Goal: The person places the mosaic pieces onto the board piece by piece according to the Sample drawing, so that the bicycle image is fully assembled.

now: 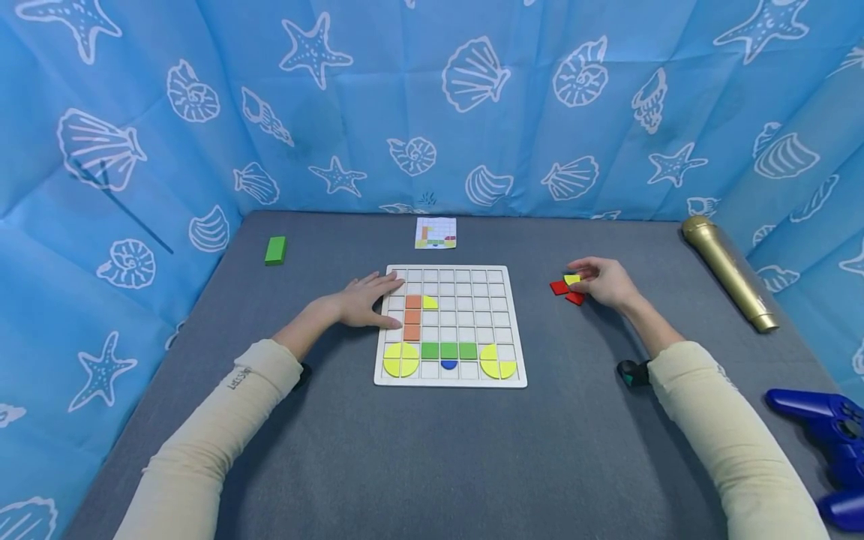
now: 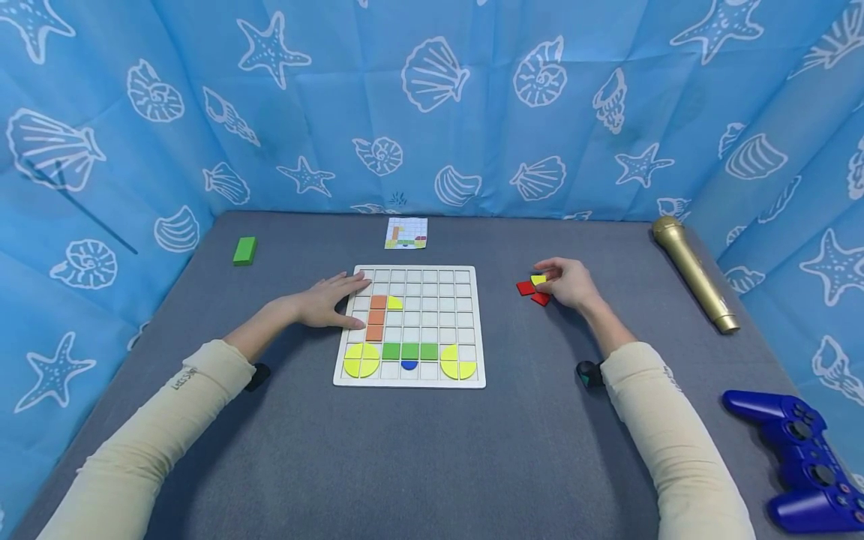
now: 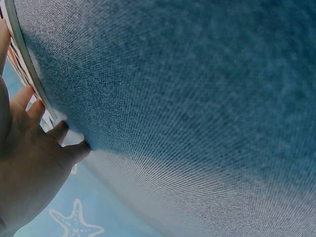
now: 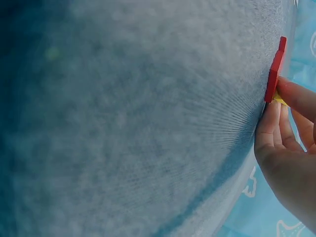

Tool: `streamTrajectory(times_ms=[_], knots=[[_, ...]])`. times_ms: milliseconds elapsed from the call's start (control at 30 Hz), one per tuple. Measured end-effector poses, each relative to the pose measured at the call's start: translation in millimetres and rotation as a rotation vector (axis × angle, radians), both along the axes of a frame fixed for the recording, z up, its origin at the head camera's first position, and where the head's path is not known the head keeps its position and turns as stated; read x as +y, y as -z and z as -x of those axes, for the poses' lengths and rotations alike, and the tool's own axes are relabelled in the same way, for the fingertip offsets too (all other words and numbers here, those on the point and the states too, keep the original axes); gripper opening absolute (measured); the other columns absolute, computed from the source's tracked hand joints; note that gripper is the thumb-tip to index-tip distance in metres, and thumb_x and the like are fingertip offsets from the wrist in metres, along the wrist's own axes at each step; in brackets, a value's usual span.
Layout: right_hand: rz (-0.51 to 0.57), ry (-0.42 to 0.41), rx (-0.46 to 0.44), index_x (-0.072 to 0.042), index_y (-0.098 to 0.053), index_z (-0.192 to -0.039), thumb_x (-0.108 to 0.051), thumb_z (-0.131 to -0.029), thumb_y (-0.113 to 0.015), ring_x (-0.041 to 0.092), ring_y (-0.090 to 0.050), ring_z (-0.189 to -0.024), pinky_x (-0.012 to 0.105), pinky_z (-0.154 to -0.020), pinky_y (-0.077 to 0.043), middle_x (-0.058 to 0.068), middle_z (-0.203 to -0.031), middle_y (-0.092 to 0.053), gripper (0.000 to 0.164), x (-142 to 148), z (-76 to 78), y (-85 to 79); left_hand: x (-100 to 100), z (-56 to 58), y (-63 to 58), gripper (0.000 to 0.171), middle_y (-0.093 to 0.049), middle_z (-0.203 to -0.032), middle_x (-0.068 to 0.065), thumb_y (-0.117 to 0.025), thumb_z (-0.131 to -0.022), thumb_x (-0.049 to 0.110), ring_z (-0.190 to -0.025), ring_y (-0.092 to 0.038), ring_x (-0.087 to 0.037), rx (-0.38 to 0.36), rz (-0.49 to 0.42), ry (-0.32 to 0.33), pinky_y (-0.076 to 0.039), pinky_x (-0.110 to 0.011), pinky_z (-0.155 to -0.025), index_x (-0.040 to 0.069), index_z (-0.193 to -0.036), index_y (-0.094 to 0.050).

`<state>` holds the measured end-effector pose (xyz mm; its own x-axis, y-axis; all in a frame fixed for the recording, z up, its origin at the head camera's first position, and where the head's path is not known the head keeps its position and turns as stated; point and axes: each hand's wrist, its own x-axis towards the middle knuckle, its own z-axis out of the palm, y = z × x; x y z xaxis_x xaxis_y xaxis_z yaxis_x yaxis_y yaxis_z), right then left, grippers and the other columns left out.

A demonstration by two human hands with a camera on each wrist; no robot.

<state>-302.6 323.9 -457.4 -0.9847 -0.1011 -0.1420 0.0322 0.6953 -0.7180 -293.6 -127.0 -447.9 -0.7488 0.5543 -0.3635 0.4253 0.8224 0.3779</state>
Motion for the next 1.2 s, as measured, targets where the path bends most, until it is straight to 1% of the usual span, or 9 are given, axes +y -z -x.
streamTrajectory(times_ms=[100,200,400,533,633,700,800,967,1200], knots=[[0.012,0.025,-0.006,0.003,-0.055,-0.128,-0.006,-0.093,-0.062,0.029,-0.049,-0.089,0.025,-0.066,-0.047,0.021,-0.108,-0.050,0.037,0.2,-1.5,-2.4,-0.1,0.1,-0.1,0.090,-0.004,-0.159,-0.008,-0.061,-0.089,0.053,-0.143,0.002,-0.034,0.001,-0.001,0.003,-0.001,-0.058,-0.110,0.015,-0.155,-0.013],[0.037,0.061,-0.009,0.002,-0.055,-0.128,-0.009,-0.094,-0.062,0.028,-0.054,-0.085,0.025,-0.065,-0.051,0.019,-0.107,-0.049,0.037,0.4,-2.9,-4.0,0.0,0.1,0.1,0.090,-0.004,-0.159,-0.008,-0.060,-0.089,0.053,-0.143,0.002,-0.034,0.001,0.000,0.009,-0.001,-0.058,-0.110,0.015,-0.155,-0.013],[0.067,0.066,0.007,0.004,-0.054,-0.127,-0.015,-0.093,-0.064,0.019,-0.059,-0.085,0.024,-0.069,-0.052,0.021,-0.110,-0.059,0.040,1.1,-6.1,-5.9,-0.2,1.8,2.2,0.089,-0.004,-0.159,-0.008,-0.060,-0.089,0.054,-0.143,0.002,-0.033,-0.003,-0.006,0.013,-0.002,-0.058,-0.110,0.015,-0.155,-0.014],[0.160,0.075,-0.010,0.005,-0.055,-0.125,-0.015,-0.094,-0.063,0.013,-0.062,-0.086,0.024,-0.071,-0.053,0.019,-0.108,-0.062,0.038,-3.6,-8.9,-7.5,-0.4,2.7,3.0,0.090,-0.004,-0.159,-0.008,-0.060,-0.089,0.054,-0.143,0.002,-0.033,-0.002,-0.007,0.013,-0.002,-0.058,-0.110,0.015,-0.155,-0.014],[0.222,0.075,-0.037,0.006,-0.055,-0.127,-0.015,-0.095,-0.061,0.013,-0.064,-0.088,0.025,-0.073,-0.054,0.020,-0.112,-0.060,0.038,-8.4,-11.3,-9.6,-0.5,2.2,2.2,0.090,-0.004,-0.159,-0.008,-0.060,-0.089,0.054,-0.143,0.002,-0.033,-0.003,-0.009,0.013,-0.002,-0.058,-0.110,0.015,-0.155,-0.014],[0.233,0.061,-0.054,0.005,-0.054,-0.128,-0.016,-0.096,-0.060,0.016,-0.064,-0.091,0.026,-0.076,-0.054,0.021,-0.117,-0.058,0.039,-11.4,-13.0,-11.5,-0.5,1.4,1.6,0.089,-0.004,-0.159,-0.008,-0.060,-0.089,0.054,-0.143,0.002,-0.034,-0.007,-0.011,0.011,-0.002,-0.058,-0.110,0.015,-0.155,-0.014],[0.203,0.024,-0.067,0.004,-0.054,-0.130,-0.019,-0.097,-0.059,0.021,-0.061,-0.096,0.025,-0.079,-0.052,0.023,-0.121,-0.056,0.041,-16.2,-15.9,-15.1,-0.4,0.6,1.1,0.089,-0.004,-0.159,-0.009,-0.061,-0.089,0.053,-0.143,0.002,-0.034,-0.010,-0.012,0.009,-0.002,-0.058,-0.110,0.015,-0.155,-0.014],[0.182,-0.012,-0.071,0.002,-0.055,-0.130,-0.020,-0.096,-0.060,0.023,-0.060,-0.100,0.025,-0.081,-0.052,0.022,-0.121,-0.057,0.041,-24.9,-20.2,-19.4,-0.5,-0.4,0.7,0.089,-0.004,-0.159,-0.009,-0.061,-0.089,0.052,-0.143,0.002,-0.034,-0.009,-0.015,0.005,-0.002,-0.058,-0.110,0.014,-0.155,-0.014],[0.210,-0.056,-0.081,0.002,-0.056,-0.127,-0.019,-0.096,-0.061,0.020,-0.063,-0.091,0.033,-0.080,-0.054,0.022,-0.114,-0.061,0.038,-36.0,-24.3,-21.1,-2.1,0.8,4.8,0.089,-0.004,-0.159,-0.008,-0.060,-0.089,0.054,-0.143,0.003,-0.033,-0.002,-0.021,0.007,-0.001,-0.057,-0.111,0.015,-0.155,-0.014]])
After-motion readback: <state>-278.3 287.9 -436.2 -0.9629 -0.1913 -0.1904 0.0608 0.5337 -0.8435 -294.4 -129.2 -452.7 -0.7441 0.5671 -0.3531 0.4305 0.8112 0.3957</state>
